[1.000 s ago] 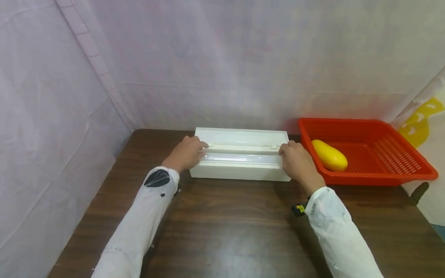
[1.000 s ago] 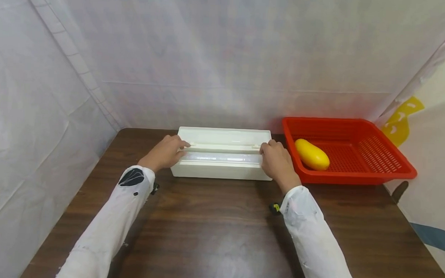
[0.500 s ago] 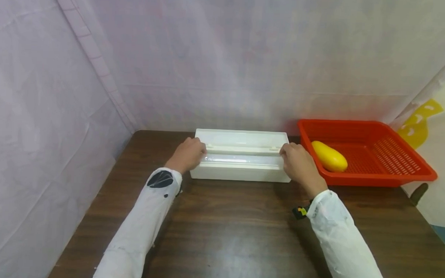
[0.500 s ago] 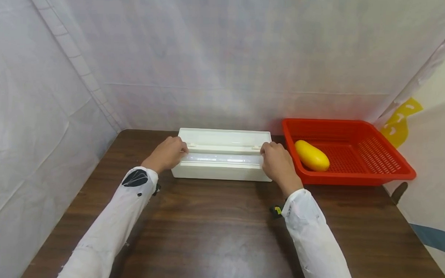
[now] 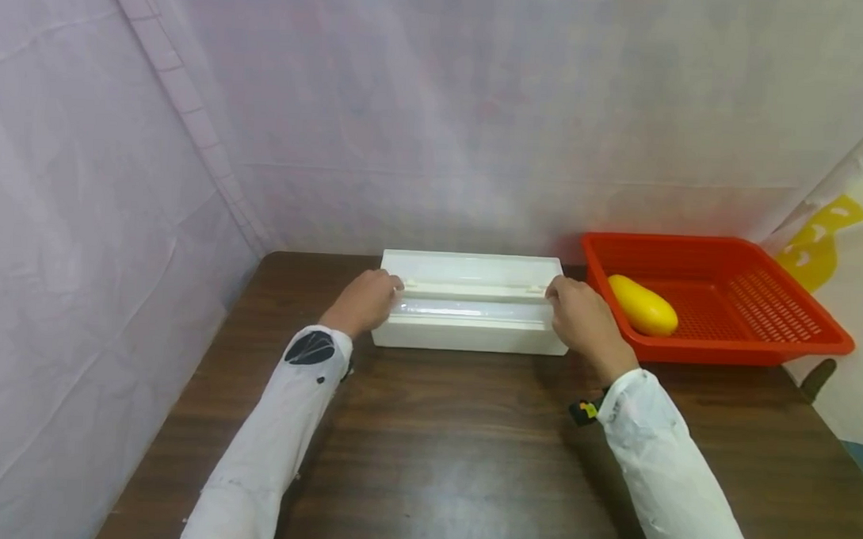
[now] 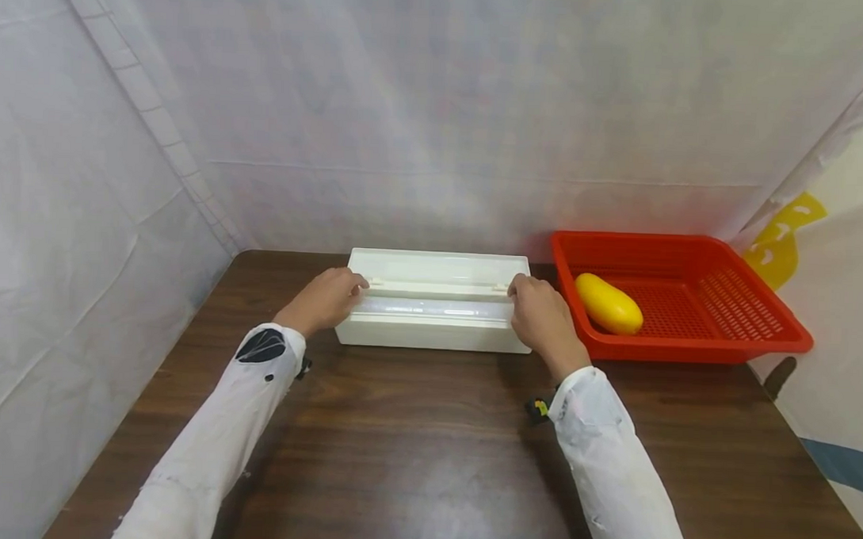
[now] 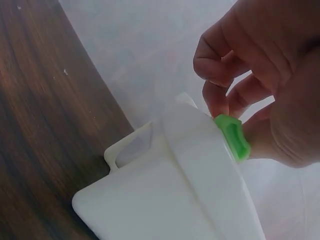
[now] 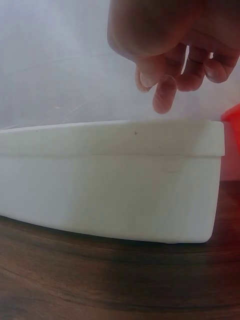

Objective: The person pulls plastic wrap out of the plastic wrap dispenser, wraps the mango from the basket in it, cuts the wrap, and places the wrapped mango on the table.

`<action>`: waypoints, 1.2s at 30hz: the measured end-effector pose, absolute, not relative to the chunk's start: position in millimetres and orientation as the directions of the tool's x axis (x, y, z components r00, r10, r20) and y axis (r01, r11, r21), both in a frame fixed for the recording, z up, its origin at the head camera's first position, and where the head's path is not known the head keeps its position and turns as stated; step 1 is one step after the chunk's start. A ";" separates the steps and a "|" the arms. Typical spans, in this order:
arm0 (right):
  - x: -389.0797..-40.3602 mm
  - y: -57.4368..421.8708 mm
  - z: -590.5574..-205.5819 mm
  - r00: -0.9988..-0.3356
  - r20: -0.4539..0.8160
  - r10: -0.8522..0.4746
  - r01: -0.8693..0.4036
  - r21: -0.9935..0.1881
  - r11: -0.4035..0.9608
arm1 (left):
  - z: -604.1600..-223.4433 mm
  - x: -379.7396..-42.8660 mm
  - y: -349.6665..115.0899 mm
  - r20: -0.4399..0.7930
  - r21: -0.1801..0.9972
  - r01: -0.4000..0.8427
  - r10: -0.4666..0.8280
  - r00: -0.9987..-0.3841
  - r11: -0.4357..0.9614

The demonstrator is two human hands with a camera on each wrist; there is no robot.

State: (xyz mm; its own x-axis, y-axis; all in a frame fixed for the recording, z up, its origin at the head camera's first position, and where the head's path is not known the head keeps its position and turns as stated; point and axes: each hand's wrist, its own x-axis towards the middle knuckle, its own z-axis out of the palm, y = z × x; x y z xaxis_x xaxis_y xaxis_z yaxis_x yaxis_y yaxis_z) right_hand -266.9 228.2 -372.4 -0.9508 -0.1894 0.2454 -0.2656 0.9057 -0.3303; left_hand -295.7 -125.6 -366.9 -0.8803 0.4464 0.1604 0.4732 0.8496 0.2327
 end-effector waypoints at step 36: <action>-268.7 230.2 -371.2 -0.961 0.219 -0.167 -0.239 -0.360 0.902 | -367.7 -294.9 -123.7 0.151 0.129 0.466 0.447 -0.882 0.875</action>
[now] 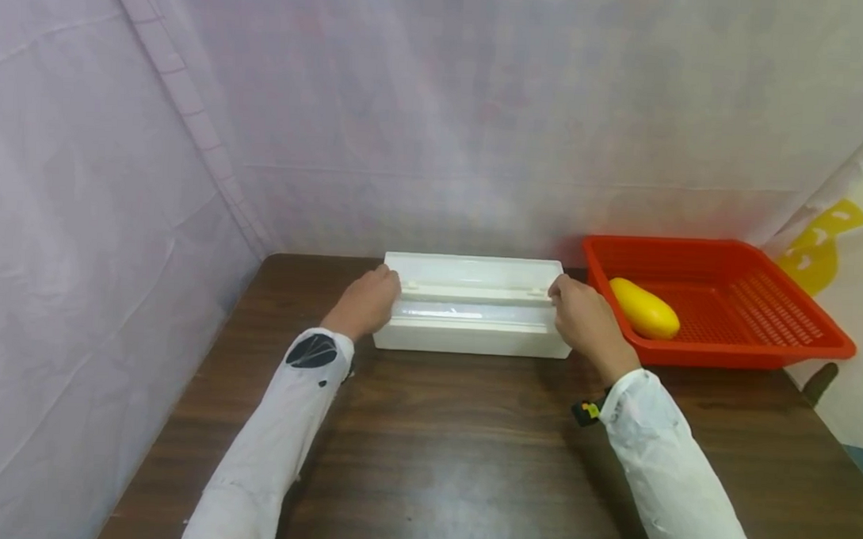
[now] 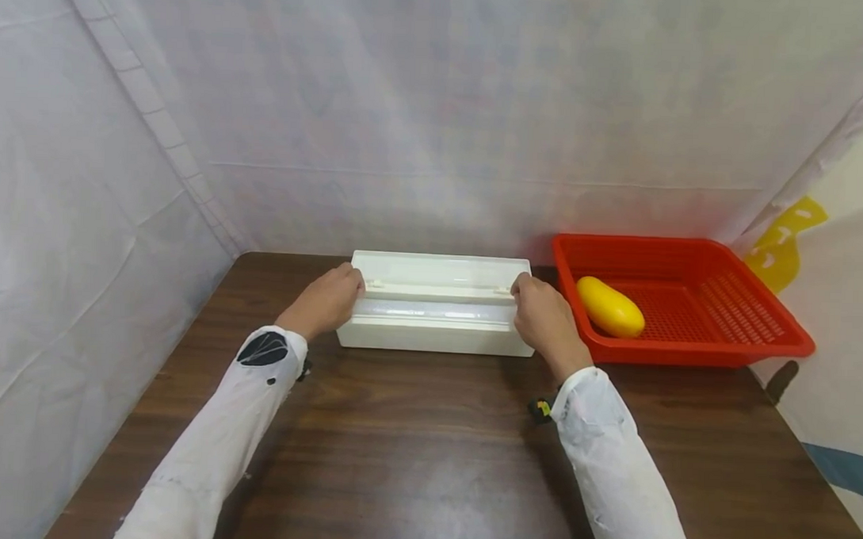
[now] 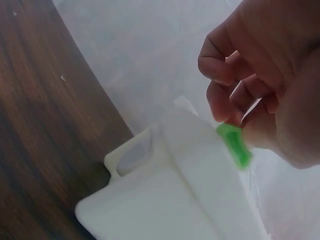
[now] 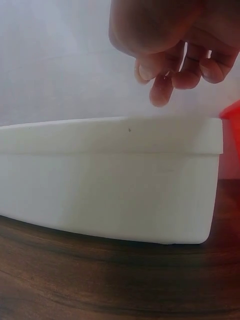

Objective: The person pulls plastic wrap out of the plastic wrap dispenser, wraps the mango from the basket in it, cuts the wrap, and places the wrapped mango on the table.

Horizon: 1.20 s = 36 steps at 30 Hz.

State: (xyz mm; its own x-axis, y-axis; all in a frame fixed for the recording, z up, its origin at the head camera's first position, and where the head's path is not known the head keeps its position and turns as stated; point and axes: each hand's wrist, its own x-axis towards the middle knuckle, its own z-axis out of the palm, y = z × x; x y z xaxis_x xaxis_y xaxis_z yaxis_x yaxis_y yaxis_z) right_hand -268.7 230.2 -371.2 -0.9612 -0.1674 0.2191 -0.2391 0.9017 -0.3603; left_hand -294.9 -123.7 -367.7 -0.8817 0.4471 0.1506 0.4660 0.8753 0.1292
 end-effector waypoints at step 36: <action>-277.2 237.5 -378.0 -0.906 0.397 -0.147 -0.336 -0.465 0.819 | -366.9 -296.5 -123.3 0.301 0.441 0.439 0.331 -0.894 0.783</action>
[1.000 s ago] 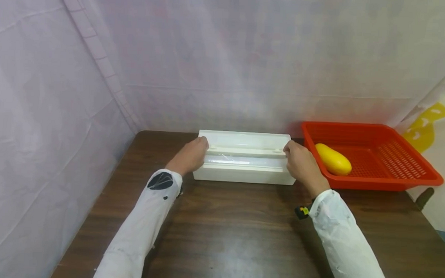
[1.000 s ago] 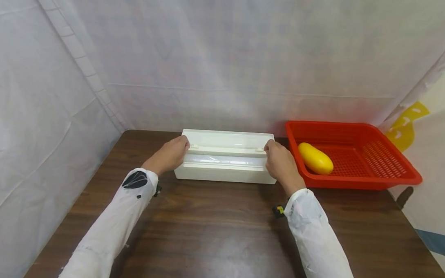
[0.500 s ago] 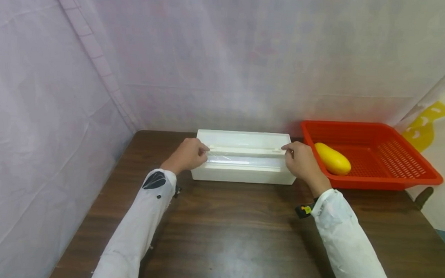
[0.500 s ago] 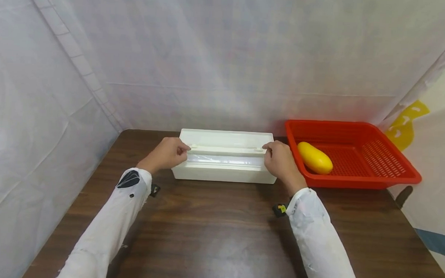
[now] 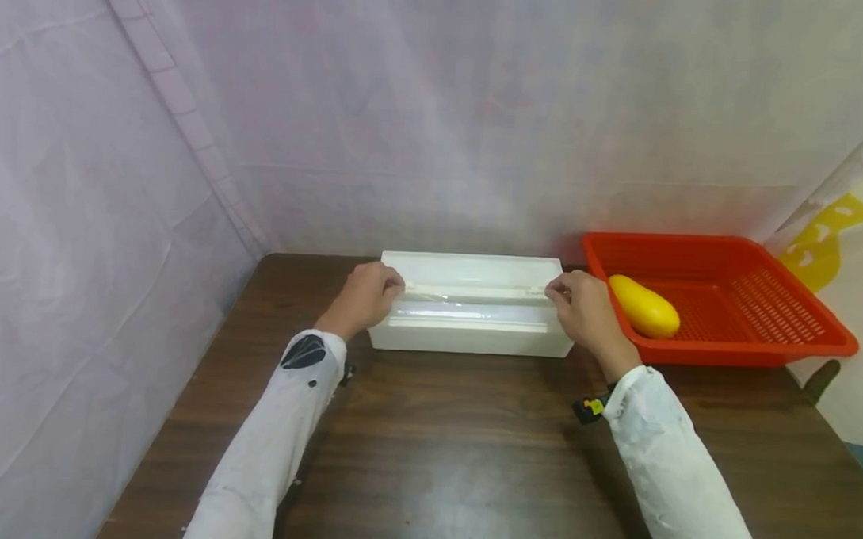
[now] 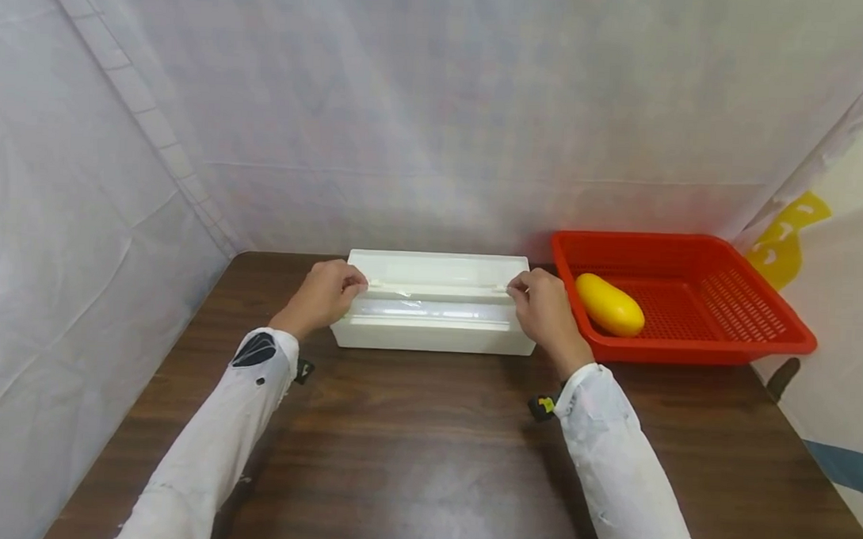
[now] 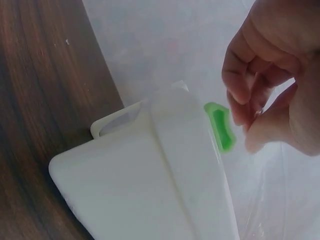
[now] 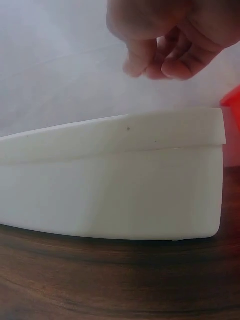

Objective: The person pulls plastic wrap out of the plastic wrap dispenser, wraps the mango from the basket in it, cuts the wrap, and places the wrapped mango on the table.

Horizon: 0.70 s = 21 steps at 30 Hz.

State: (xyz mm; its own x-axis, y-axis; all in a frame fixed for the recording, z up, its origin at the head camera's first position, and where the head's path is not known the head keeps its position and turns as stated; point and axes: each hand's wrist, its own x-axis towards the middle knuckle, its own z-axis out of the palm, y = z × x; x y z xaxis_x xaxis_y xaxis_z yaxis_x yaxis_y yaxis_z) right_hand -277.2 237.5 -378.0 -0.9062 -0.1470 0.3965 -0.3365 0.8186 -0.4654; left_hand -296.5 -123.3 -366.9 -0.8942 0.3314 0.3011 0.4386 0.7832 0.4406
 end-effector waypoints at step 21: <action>-278.3 237.3 -356.2 -0.830 0.555 -0.045 -0.367 -0.483 0.795 | -342.9 -298.7 -121.4 0.438 0.441 0.433 0.233 -0.868 0.786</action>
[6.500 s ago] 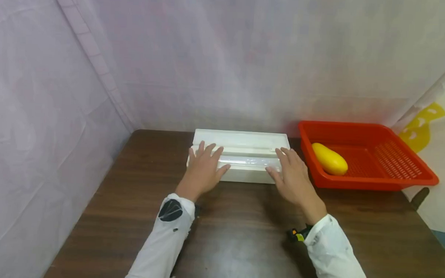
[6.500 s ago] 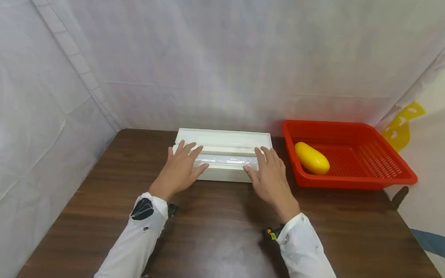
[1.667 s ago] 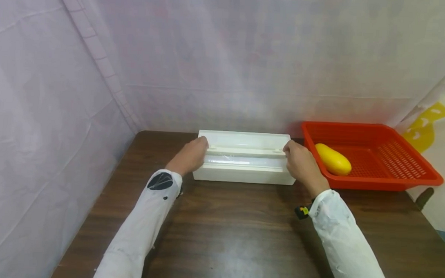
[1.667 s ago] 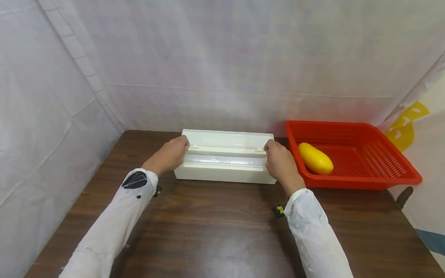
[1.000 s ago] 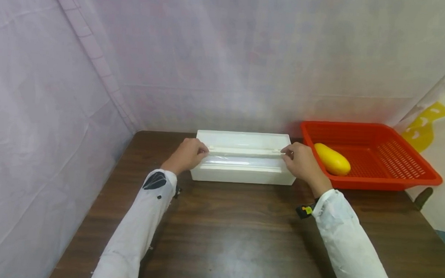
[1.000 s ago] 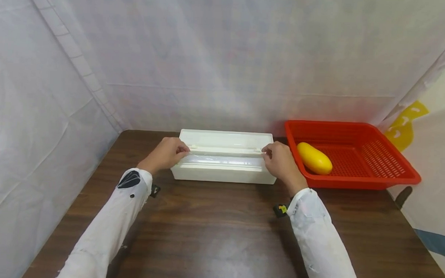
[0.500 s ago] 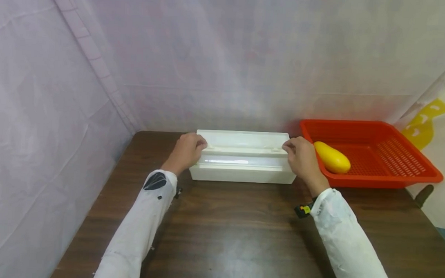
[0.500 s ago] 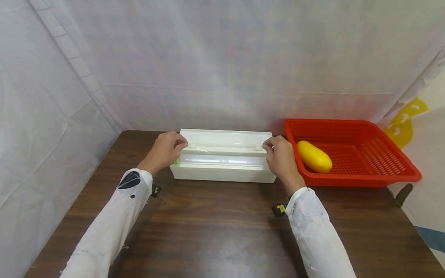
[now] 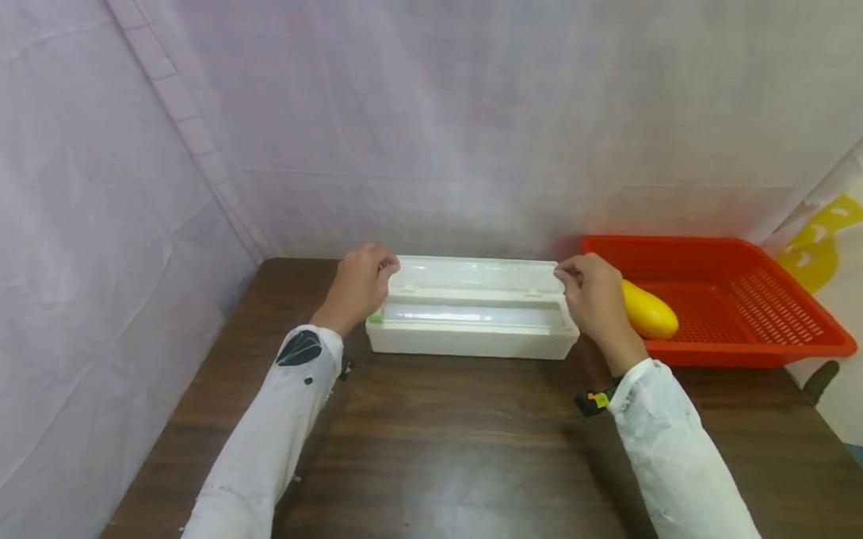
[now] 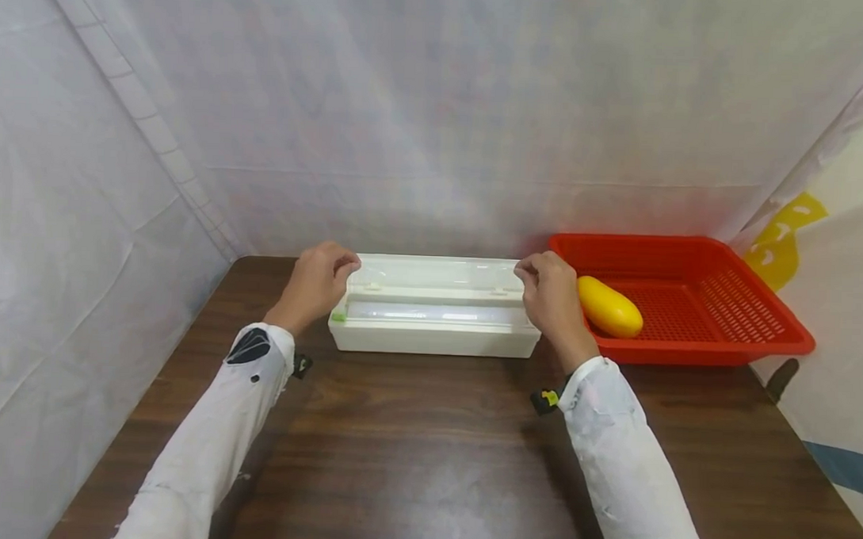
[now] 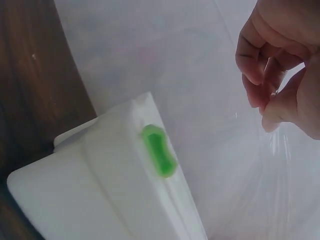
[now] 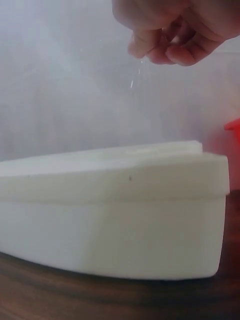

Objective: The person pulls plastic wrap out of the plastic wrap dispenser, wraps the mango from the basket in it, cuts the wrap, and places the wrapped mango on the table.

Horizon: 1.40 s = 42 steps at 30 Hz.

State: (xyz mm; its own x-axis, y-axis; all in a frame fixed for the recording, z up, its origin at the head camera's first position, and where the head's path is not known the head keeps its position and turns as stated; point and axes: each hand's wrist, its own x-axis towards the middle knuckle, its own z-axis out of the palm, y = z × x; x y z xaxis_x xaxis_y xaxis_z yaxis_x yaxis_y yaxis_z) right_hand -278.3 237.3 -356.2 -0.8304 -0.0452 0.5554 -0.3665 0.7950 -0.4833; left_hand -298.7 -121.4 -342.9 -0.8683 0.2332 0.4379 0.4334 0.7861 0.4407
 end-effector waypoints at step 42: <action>-277.9 232.5 -268.1 -0.567 0.820 -0.071 -0.534 -0.301 0.790 | -260.3 -293.6 -118.3 0.692 0.341 0.547 0.190 -0.697 0.765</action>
State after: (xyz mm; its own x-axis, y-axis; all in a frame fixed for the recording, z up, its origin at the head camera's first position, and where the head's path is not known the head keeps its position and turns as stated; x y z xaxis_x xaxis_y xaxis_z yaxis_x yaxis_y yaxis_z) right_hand -277.9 232.5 -268.1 -0.5675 -0.0710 0.8203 -0.5344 0.7897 -0.3013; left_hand -293.6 -118.3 -260.3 -0.6965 0.1901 0.6919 0.5470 0.7647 0.3406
